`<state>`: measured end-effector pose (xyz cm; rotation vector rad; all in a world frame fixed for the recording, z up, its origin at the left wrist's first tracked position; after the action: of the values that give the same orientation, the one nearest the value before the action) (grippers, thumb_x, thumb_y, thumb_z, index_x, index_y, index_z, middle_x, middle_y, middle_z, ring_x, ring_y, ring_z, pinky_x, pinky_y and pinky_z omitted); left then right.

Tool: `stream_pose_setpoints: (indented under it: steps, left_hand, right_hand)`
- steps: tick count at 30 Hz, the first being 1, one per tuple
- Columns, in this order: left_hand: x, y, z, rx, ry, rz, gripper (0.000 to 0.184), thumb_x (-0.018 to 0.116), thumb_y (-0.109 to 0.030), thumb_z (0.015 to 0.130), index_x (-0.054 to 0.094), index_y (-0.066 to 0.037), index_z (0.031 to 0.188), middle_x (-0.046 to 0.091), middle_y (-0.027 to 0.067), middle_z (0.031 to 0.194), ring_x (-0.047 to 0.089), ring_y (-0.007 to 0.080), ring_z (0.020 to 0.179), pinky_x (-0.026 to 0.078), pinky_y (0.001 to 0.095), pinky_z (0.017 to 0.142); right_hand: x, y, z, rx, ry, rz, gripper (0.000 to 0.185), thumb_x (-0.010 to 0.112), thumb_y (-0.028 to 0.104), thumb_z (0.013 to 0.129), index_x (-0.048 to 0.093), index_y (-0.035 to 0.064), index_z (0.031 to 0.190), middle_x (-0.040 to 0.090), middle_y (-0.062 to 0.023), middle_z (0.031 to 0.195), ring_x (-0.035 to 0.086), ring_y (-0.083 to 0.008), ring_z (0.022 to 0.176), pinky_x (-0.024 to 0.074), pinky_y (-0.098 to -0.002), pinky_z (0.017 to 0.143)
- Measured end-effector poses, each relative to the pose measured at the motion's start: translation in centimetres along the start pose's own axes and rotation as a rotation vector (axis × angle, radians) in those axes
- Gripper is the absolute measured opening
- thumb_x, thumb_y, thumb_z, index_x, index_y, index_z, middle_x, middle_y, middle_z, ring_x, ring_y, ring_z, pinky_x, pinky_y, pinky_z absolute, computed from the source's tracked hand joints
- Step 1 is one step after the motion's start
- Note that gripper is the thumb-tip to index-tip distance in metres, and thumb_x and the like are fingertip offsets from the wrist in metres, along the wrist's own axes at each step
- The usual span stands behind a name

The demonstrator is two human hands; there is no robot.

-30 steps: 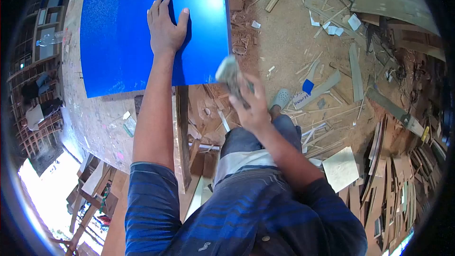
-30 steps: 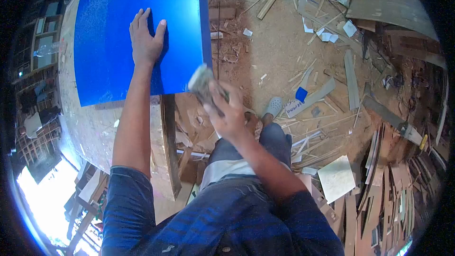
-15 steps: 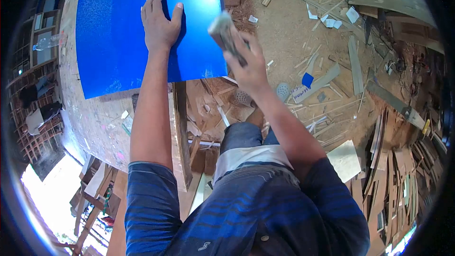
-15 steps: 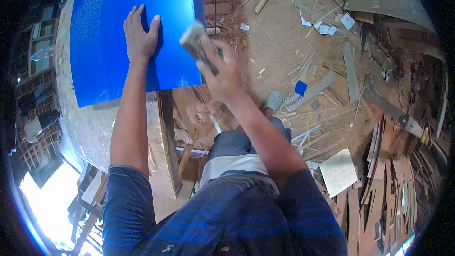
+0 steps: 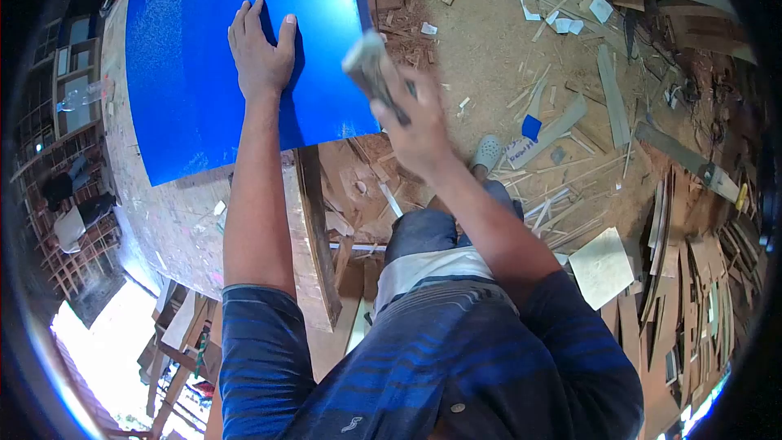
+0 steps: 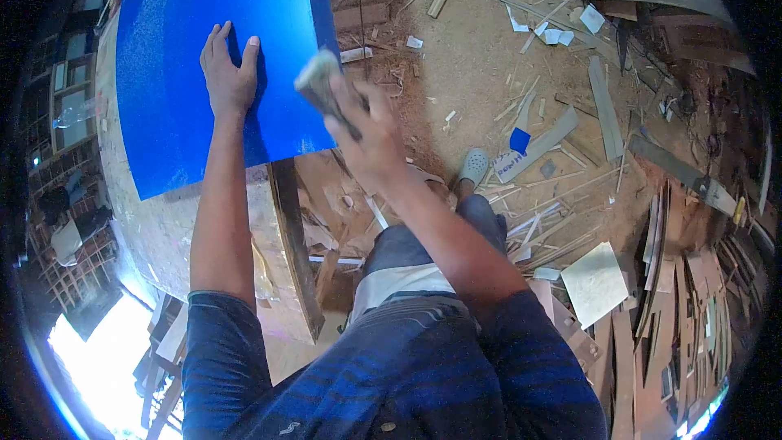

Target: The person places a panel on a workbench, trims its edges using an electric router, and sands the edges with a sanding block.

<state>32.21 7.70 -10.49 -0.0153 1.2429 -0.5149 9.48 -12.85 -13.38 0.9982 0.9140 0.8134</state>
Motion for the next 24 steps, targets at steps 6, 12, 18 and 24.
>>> stream_pose_setpoints:
  steps: [6,12,18,24]
  left_hand:
    - [0.0,-0.1,0.1,0.003,0.006,-0.022,0.074,0.071,-0.051,0.104,0.059,-0.002,0.159,0.052,0.0268,0.168,0.044,0.0447,0.159,0.030,0.0561,0.136]
    - [1.3,-1.0,0.2,0.130,0.093,0.016,0.081,0.066,-0.058,0.106,0.055,-0.003,0.164,0.044,0.0250,0.176,0.035,0.0423,0.168,0.019,0.0596,0.139]
    - [1.8,-15.1,-9.2,0.478,0.420,-0.052,0.093,0.070,-0.060,0.102,0.041,-0.010,0.175,0.036,0.0227,0.183,0.031,0.0418,0.171,0.007,0.0599,0.141]
    - [-0.9,-23.5,-22.3,0.794,0.761,-0.493,0.074,0.088,-0.026,0.088,0.063,-0.009,0.155,0.061,0.0176,0.163,0.052,0.0363,0.159,0.035,0.0593,0.136]
  right_hand:
    - [-0.4,0.4,-2.1,-0.024,0.000,-0.050,0.069,0.084,0.021,0.096,0.066,0.0201,0.162,0.069,-0.0194,0.134,0.066,-0.0396,0.124,0.0515,-0.0500,0.110]
    - [-0.6,-3.7,8.6,0.180,-0.057,0.236,0.069,0.079,0.022,0.102,0.058,0.0146,0.168,0.071,-0.0167,0.137,0.069,-0.0288,0.126,0.0541,-0.0414,0.108]
    - [-10.7,-8.2,0.8,0.514,-0.315,0.487,0.073,0.075,0.019,0.104,0.049,-0.0036,0.169,0.068,-0.0157,0.151,0.070,-0.0220,0.129,0.0551,-0.0368,0.111]
    - [-16.9,-10.1,-6.1,0.618,-0.278,0.528,0.073,0.063,0.020,0.104,0.044,-0.0038,0.171,0.069,-0.0137,0.147,0.070,-0.0220,0.128,0.0532,-0.0374,0.113]
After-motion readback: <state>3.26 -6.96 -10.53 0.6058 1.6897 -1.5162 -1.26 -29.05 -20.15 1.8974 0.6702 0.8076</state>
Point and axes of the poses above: each hand's wrist, its own z-axis towards the middle knuckle, its own x-axis out of the palm, y = z × x, the point moved 10 cm from there along z, towards the middle knuckle
